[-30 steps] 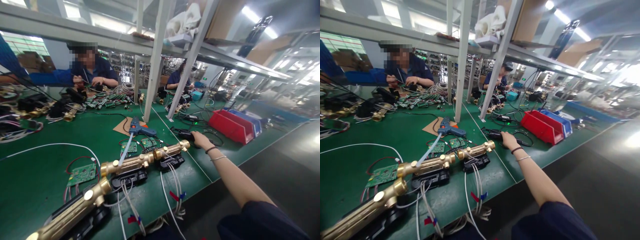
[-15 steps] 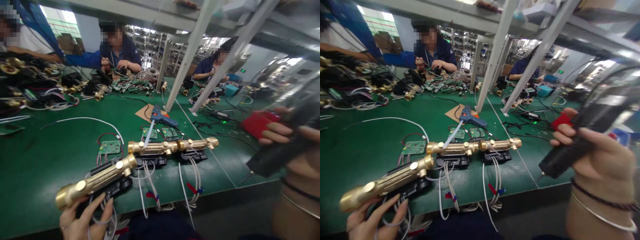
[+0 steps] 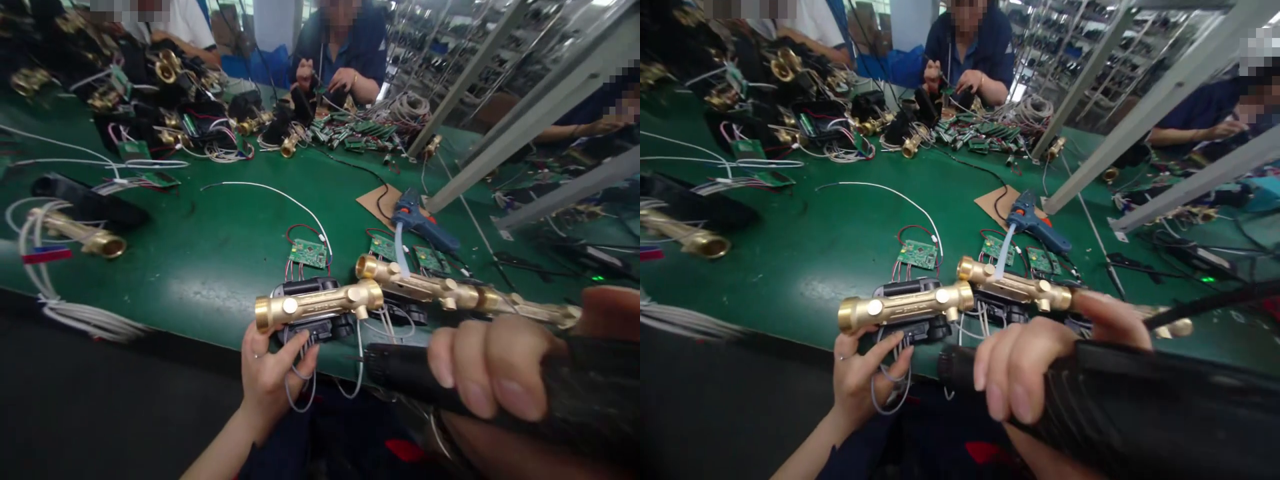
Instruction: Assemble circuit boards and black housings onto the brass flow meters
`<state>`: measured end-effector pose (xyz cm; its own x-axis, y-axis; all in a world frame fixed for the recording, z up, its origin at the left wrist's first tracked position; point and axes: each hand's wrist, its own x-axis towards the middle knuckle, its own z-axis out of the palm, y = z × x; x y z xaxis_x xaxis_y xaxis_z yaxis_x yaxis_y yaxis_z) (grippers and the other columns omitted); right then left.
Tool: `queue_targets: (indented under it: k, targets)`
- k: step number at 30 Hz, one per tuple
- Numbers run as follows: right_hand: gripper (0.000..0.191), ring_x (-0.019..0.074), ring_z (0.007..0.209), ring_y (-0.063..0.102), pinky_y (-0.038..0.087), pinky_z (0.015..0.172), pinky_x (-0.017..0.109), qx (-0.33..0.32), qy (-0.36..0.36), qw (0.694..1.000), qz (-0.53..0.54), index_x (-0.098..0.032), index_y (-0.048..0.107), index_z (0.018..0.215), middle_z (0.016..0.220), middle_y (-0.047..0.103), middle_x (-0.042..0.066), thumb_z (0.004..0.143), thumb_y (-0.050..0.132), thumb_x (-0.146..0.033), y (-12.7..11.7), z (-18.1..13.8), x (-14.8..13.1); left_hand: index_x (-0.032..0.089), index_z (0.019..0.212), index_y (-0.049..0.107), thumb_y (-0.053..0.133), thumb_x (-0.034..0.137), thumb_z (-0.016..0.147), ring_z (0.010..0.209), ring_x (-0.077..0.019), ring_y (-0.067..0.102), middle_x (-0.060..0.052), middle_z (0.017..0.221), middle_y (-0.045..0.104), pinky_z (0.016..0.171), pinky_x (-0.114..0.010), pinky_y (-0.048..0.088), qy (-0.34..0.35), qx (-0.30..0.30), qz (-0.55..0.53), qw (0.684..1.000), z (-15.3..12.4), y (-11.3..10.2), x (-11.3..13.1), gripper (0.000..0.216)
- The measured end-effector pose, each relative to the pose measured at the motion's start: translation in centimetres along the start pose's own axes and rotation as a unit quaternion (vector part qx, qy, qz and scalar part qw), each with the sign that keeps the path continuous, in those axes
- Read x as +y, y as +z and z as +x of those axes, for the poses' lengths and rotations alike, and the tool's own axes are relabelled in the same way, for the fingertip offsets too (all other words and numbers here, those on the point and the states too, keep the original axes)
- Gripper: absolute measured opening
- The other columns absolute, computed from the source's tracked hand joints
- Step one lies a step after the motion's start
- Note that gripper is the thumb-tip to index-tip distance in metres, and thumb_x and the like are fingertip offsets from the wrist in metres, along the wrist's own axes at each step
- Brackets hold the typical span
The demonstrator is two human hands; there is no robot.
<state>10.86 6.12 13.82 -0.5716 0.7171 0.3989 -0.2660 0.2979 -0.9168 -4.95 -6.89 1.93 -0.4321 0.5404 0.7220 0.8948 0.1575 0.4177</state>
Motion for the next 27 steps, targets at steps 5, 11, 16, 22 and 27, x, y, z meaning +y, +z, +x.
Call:
queue_targets:
  k: [5, 11, 16, 22, 27]
  targets:
    - [0.034, 0.0153, 0.041, 0.037, 0.048, 0.057, 0.041, 0.013, -0.028, 0.999, 0.029, -0.031, 0.051, 0.118, 0.053, 0.04, -0.003, 0.087, 0.051, -0.045, 5.5, 1.3, -0.7, 0.023, 0.085, 0.07, 0.063, 0.029, 0.079, 0.09, -0.022, 0.056, -0.008, 0.097, 0.053, 0.079, -0.04, 0.051, -0.012, -0.002, -0.006, 1.0, -0.6, 0.2, -0.1, 0.011]
    - [0.027, 0.0162, 0.047, 0.045, 0.043, 0.05, 0.035, 0.0, -0.002, 0.999, 0.044, -0.029, 0.054, 0.11, 0.057, 0.045, -0.002, 0.085, 0.058, -0.039, 6.1, 1.9, -0.3, 0.022, 0.086, 0.068, 0.064, 0.027, 0.079, 0.096, -0.0237, 0.055, -0.009, 0.102, 0.051, 0.081, -0.042, 0.051, -0.017, -0.003, -0.024, 1.0, -0.8, 0.4, -0.1, 0.009]
    - [0.025, 0.0157, 0.048, 0.043, 0.041, 0.049, 0.035, 0.052, -0.012, 0.998, 0.041, -0.026, 0.055, 0.108, 0.059, 0.043, -0.001, 0.086, 0.058, -0.037, 7.1, 1.9, -0.3, 0.023, 0.089, 0.067, 0.065, 0.026, 0.079, 0.098, -0.0231, 0.054, -0.008, 0.103, 0.049, 0.082, -0.041, 0.052, -0.018, 0.004, -0.035, 0.999, -0.8, 0.4, -0.2, 0.011]
    - [0.024, 0.0164, 0.048, 0.047, 0.043, 0.05, 0.037, -0.037, 0.011, 0.999, 0.032, -0.027, 0.054, 0.106, 0.059, 0.049, -0.001, 0.085, 0.06, -0.039, 6.3, 2.4, -0.5, 0.026, 0.09, 0.068, 0.068, 0.026, 0.076, 0.098, -0.0224, 0.055, -0.007, 0.102, 0.051, 0.083, -0.04, 0.052, -0.026, 0.01, -0.043, 0.999, -1.1, 0.6, -0.4, 0.015]
    - [0.017, 0.0151, 0.049, 0.049, 0.043, 0.049, 0.035, -0.07, 0.01, 0.996, 0.046, -0.023, 0.054, 0.095, 0.06, 0.05, -0.001, 0.085, 0.062, -0.034, 7.3, 3.4, -0.6, 0.024, 0.089, 0.069, 0.066, 0.024, 0.077, 0.098, -0.0233, 0.055, -0.007, 0.1, 0.051, 0.083, -0.04, 0.052, -0.019, 0.017, -0.054, 0.998, -0.9, 0.6, -0.4, 0.013]
